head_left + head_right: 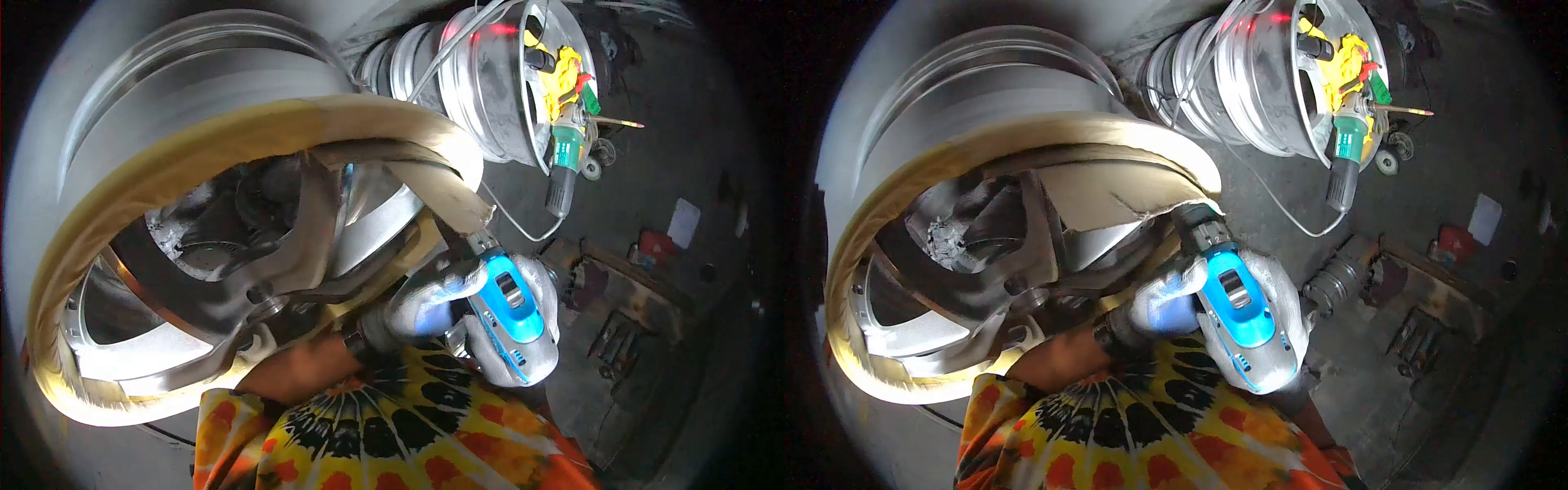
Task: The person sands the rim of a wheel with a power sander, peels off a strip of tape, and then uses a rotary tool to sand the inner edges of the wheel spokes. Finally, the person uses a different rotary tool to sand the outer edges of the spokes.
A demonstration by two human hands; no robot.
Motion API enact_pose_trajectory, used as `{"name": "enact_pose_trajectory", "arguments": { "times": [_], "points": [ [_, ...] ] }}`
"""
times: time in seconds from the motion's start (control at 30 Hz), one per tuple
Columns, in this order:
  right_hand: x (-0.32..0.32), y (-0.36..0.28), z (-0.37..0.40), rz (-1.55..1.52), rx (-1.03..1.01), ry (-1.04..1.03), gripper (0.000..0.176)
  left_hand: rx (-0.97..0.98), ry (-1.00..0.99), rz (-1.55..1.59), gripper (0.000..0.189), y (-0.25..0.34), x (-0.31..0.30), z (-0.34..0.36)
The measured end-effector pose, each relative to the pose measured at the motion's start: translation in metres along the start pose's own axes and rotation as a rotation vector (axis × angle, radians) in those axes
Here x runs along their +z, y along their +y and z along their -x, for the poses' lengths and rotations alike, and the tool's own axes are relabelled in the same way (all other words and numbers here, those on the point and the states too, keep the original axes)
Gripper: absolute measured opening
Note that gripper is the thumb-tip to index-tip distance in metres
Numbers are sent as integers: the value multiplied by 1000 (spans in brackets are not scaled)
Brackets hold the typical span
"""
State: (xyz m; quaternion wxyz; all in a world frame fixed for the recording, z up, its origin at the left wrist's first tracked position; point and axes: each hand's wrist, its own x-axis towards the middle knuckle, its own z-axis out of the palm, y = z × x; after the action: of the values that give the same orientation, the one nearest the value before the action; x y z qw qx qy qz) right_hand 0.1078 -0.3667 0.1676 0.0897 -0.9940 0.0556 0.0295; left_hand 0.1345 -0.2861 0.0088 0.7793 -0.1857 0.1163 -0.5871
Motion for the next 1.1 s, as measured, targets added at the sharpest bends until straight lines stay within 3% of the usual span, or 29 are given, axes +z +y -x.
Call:
{"name": "enact_pose_trajectory", "arguments": {
  "times": [0.07,0.17,0.3,0.4,0.5,0.53,0.67,0.77,0.9,1.03,1.1],
  "points": [
    [5,4,-1,-221,35,19,79,-22,-3,10,38,1,5,2],
    [11,9,-2,-308,85,57,77,16,-40,31,37,-3,5,-1],
    [13,12,-3,-365,118,77,73,131,78,-234,37,-5,-1,-3],
    [14,15,-3,-413,146,87,71,1,12,-86,37,-1,4,-1],
    [15,18,-4,-464,169,109,68,83,-65,7,37,-6,-2,-9],
    [15,18,-6,-475,172,116,67,51,17,-44,38,-6,-2,-7],
    [16,20,-9,-472,154,111,64,28,-26,-77,39,0,9,-3],
    [16,16,-6,-458,147,107,62,55,69,-128,40,-5,10,-4],
    [15,17,-4,-471,154,112,59,83,18,-78,40,-5,9,-7],
    [14,18,-2,-494,169,112,56,-11,33,-73,36,-8,7,-3],
    [15,19,-1,-513,185,117,54,49,-52,33,34,-8,7,-9]
  ]
}}
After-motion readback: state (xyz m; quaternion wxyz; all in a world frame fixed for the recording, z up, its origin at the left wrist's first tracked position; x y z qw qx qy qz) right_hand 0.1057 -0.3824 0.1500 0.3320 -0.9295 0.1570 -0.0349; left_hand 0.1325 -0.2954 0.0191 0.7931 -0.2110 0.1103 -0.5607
